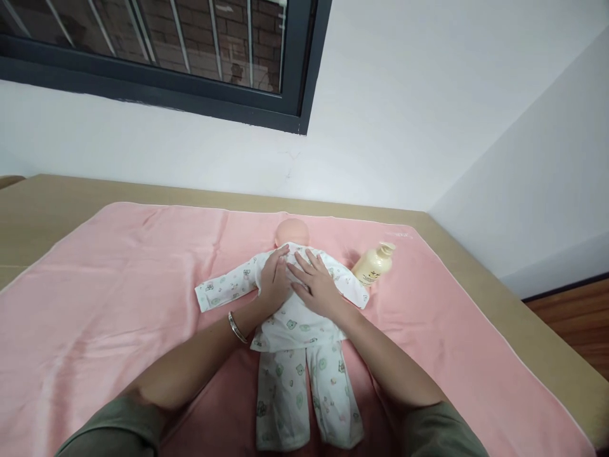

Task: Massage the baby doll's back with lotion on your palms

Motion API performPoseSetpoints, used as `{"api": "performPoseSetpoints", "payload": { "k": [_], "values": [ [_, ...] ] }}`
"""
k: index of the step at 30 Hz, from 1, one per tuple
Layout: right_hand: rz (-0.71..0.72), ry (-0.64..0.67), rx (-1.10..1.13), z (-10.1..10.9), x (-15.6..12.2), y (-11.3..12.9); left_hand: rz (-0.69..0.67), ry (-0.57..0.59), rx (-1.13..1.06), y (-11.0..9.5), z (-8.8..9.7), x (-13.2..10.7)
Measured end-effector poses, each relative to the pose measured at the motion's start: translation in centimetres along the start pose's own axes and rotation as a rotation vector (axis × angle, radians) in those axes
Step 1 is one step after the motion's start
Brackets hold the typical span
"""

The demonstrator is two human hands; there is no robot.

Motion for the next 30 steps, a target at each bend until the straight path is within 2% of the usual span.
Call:
{"api": "performPoseSetpoints", "payload": {
  "k": [3, 7, 11, 15, 18, 21, 23, 25, 28, 30],
  "values": [
    [-0.028, -0.038, 0.130, 0.9, -1.3, -2.4, -0.007, 0.009, 0.043, 0.2, 0.0, 0.0],
    [-0.198, -0.112, 0.119, 0.9, -0.3, -3.9, -0.094, 0.017, 0.225, 0.2, -0.2, -0.2],
    [-0.329, -0.086, -0.014, -0.2, 2.5, -3.2, -0.315, 0.101, 0.380, 0.0, -0.6, -0.5],
    [-0.366, 0.034, -0.073, -0.2, 4.8, -3.0, -0.376, 0.143, 0.484, 0.4, -0.9, 0.2],
    [-0.377, 0.062, -0.171, -0.2, 4.5, -2.1, -0.364, 0.156, 0.592, 1.2, -1.0, 1.6],
    [-0.289, 0.013, -0.256, -0.7, 2.5, 0.0, -0.373, 0.177, 0.656, 1.7, -0.9, 2.6],
    [-0.203, -0.027, -0.258, -1.0, 1.4, 1.0, -0.395, 0.173, 0.667, 1.5, -0.7, 2.2],
    [-0.169, -0.028, -0.230, -0.9, 1.3, 1.0, -0.424, 0.163, 0.675, 0.8, -0.6, 1.0],
    [-0.262, 0.021, -0.178, -0.3, 2.5, -0.6, -0.464, 0.184, 0.684, -0.3, -0.3, -1.1],
    [-0.337, 0.029, -0.178, -0.1, 2.9, -1.3, -0.476, 0.211, 0.679, -0.5, -0.2, -1.5]
  ]
}}
Point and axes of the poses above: each hand's wrist, its own x-axis towards the middle knuckle, its own z-axis out of the back of the hand, y = z × x, the point moved 1 cm from there along x, towards the middle knuckle, and after that the axes turned 15 degrees about -y, right-handed, at the moved point
